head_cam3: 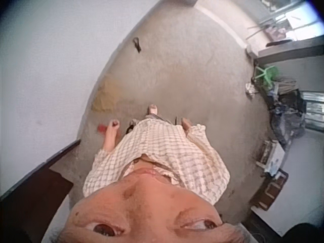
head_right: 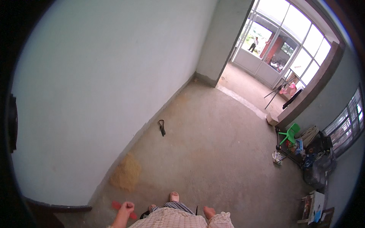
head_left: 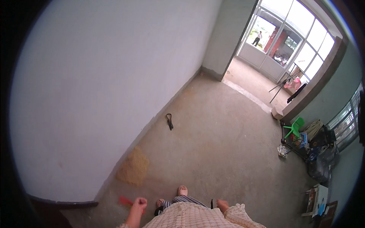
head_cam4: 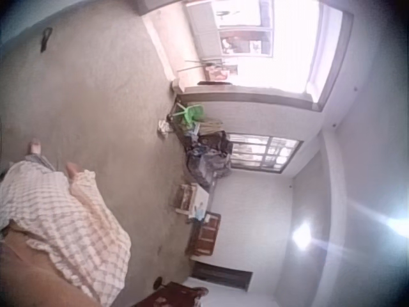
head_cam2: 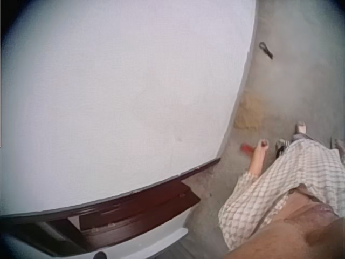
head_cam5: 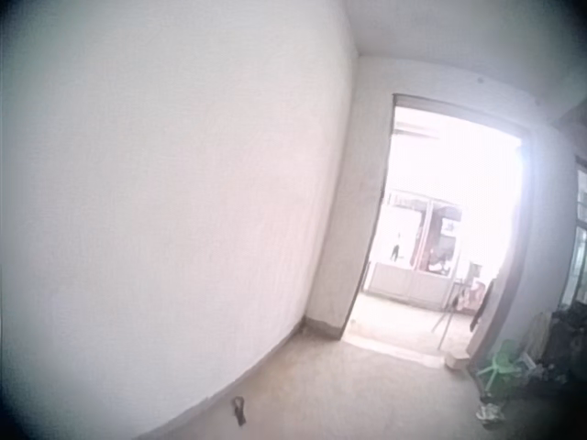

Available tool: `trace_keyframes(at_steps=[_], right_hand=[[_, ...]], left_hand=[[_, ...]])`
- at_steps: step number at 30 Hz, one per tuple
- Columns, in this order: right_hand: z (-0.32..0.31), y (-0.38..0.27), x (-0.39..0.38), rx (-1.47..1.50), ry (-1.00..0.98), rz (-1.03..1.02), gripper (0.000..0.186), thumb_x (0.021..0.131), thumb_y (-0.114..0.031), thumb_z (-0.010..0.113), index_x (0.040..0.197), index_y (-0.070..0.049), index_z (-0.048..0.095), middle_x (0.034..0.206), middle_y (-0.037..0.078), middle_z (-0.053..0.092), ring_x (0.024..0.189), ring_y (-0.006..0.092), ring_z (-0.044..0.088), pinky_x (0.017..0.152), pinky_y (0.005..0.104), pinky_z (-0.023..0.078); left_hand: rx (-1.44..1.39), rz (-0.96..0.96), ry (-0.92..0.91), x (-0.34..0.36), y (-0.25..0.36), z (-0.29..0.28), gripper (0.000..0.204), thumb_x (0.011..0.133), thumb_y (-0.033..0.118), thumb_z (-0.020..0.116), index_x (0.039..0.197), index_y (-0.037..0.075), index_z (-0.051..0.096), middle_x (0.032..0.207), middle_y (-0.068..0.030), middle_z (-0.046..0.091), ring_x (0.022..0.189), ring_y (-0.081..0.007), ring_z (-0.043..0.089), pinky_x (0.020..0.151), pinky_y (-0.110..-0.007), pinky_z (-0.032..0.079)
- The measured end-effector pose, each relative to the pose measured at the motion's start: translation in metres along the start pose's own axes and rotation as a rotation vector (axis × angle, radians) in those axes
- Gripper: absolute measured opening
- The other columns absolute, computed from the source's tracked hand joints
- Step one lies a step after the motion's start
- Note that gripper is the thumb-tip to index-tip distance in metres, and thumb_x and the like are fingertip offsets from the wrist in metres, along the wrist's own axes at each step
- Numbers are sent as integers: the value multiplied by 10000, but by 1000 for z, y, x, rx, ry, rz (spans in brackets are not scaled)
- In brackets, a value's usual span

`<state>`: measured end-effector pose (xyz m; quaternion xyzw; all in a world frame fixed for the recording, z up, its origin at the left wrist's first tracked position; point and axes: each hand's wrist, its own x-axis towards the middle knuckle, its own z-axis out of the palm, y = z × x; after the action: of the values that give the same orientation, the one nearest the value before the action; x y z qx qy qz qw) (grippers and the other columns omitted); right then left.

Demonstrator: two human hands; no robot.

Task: The person sweeps debris and paper scraps into a pile on the floor using a broom and then uses a dustpan to collect the gathered trash.

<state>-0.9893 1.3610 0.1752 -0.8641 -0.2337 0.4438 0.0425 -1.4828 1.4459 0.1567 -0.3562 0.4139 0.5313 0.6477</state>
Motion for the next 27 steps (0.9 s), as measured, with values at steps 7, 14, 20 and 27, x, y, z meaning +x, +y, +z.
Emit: trace_keyframes(at_steps=[7, 14, 20, 27], right_hand=[[-24, -29, -2, -640, -97, -417, 327, 681, -316, 468, 707, 0, 549, 697, 124, 557, 667, 238, 539, 574, 343, 406], [-10, -67, 11, -851, -269, -515, 301, 697, -301, 472, 776, -16, 528, 737, 98, 544, 672, 228, 538, 556, 349, 412], [-14, -70, 12, -1007, -316, -607, 289, 710, -288, 475, 835, -30, 510, 770, 76, 533, 676, 220, 538, 540, 354, 418], [-42, -62, 11, -1214, -294, -792, 289, 725, -273, 478, 904, -46, 489, 810, 50, 521, 680, 211, 537, 522, 360, 424]], left_hand=[[-139, -104, -411, 22, 19, 115, 253, 626, 38, 406, 415, 109, 286, 396, -6, 307, 340, -108, 266, 327, -222, 232], [-406, -288, -334, -83, 8, 61, 272, 693, 75, 403, 451, 138, 295, 422, 60, 316, 359, -55, 331, 321, -170, 291], [-39, -149, 30, -114, -27, 4, 253, 719, 110, 417, 492, 125, 308, 407, 49, 306, 346, -73, 307, 310, -199, 273], [21, -104, -120, -31, -19, 24, 255, 664, 56, 404, 449, 123, 286, 389, 11, 295, 322, -89, 300, 319, -208, 272]])
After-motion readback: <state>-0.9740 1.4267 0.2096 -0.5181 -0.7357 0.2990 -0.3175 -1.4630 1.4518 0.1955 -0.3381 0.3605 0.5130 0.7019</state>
